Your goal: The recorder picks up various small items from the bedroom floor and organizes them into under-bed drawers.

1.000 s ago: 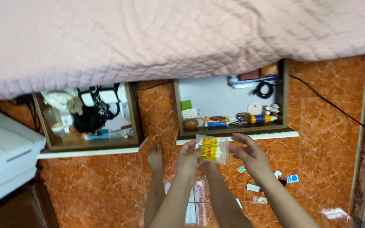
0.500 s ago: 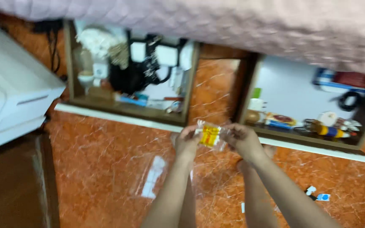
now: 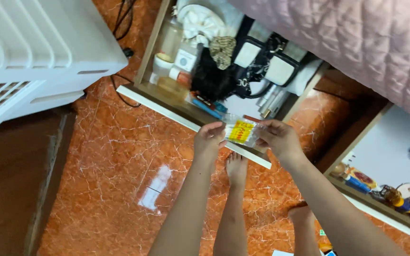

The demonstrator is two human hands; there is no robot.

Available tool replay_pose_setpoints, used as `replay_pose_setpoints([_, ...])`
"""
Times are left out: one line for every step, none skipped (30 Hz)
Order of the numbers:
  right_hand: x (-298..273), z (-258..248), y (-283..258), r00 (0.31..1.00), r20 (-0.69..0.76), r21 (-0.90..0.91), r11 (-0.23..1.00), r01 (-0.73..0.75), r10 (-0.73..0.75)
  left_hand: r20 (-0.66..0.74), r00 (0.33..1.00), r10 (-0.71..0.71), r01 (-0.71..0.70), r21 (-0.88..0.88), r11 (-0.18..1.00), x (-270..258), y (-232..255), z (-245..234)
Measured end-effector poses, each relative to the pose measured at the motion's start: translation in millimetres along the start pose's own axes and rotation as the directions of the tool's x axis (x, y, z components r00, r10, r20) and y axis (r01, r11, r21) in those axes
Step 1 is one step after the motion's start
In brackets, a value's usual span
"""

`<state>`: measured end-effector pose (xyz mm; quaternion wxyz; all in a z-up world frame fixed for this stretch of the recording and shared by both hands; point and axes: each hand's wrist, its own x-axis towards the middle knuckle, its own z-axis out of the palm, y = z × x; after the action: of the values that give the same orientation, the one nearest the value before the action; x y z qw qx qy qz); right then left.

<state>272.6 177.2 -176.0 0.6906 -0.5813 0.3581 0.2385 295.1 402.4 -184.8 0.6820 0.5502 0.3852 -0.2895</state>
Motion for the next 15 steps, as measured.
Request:
replay_pose_setpoints([1, 10, -12, 1.0, 0.007, -0.014, 1.0, -0.003, 0.003, -0.006, 1.0, -0.002, 0.001, -0.014, 1.0, 0, 6, -4])
replay_pose_setpoints([2, 21, -23, 0.994, -0.063, -0.001, 0.996, -0.084, 0.084, -0.039, 0.999, -0.003, 0.001, -0.032, 0.999, -1, 11, -7])
replay_pose_setpoints([2, 30, -35, 0.978, -0.132, 0.017, 0.986, -0.163, 0.164, -0.072, 0.997, -0.005, 0.001, -0.05, 0.999, -1, 16, -10])
replay_pose_setpoints([4, 35, -38, 0.978, -0.128, 0.006, 0.986, -0.164, 0.164, -0.076, 0.997, -0.005, 0.001, -0.06, 0.998, 2, 16, -15])
replay_pose_setpoints([7, 40, -42, 0.981, -0.107, 0.091, 0.984, -0.153, 0.162, -0.081, 0.997, -0.012, 0.005, -0.096, 0.995, 6, 14, -19])
replay_pose_setpoints([8, 43, -44, 0.983, -0.091, 0.179, 0.973, -0.143, 0.161, -0.082, 0.996, -0.022, 0.012, -0.128, 0.992, 9, 12, -23])
replay_pose_setpoints([11, 51, -47, 0.982, -0.092, 0.172, 0.974, -0.145, 0.162, -0.083, 0.996, -0.026, 0.014, -0.135, 0.991, 8, 19, -20])
replay_pose_setpoints([14, 58, -48, 0.98, -0.07, 0.246, 0.956, -0.162, 0.184, -0.081, 0.994, -0.076, 0.066, -0.117, 0.991, 8, 25, -17])
replay_pose_setpoints([17, 65, -50, 0.978, -0.047, 0.318, 0.931, -0.18, 0.205, -0.081, 0.989, -0.126, 0.118, -0.099, 0.988, 8, 30, -14])
replay_pose_setpoints([19, 75, -53, 0.976, -0.053, 0.314, 0.932, -0.183, 0.209, -0.077, 0.988, -0.134, 0.126, -0.103, 0.987, 15, 29, -12])
replay_pose_setpoints([20, 86, -56, 0.975, -0.004, 0.338, 0.918, -0.207, 0.222, -0.03, 0.993, -0.111, 0.108, -0.109, 0.988, 23, 27, -10])
replay_pose_setpoints([23, 99, -59, 0.971, 0.052, 0.361, 0.903, -0.235, 0.232, 0.011, 0.996, -0.084, 0.085, -0.118, 0.989, 30, 26, -11])
replay_pose_setpoints([28, 102, -49, 0.97, 0.052, 0.356, 0.904, -0.239, 0.236, 0.009, 0.996, -0.088, 0.088, -0.123, 0.988, 41, 18, -12])
replay_pose_setpoints([39, 108, -41, 0.969, 0.064, 0.312, 0.918, -0.245, 0.237, -0.052, 0.999, -0.002, -0.006, -0.157, 0.988, 59, 16, -15])
replay_pose_setpoints([52, 114, -34, 0.968, 0.075, 0.267, 0.931, -0.25, 0.239, -0.116, 0.99, 0.08, -0.101, -0.185, 0.978, 77, 13, -17])
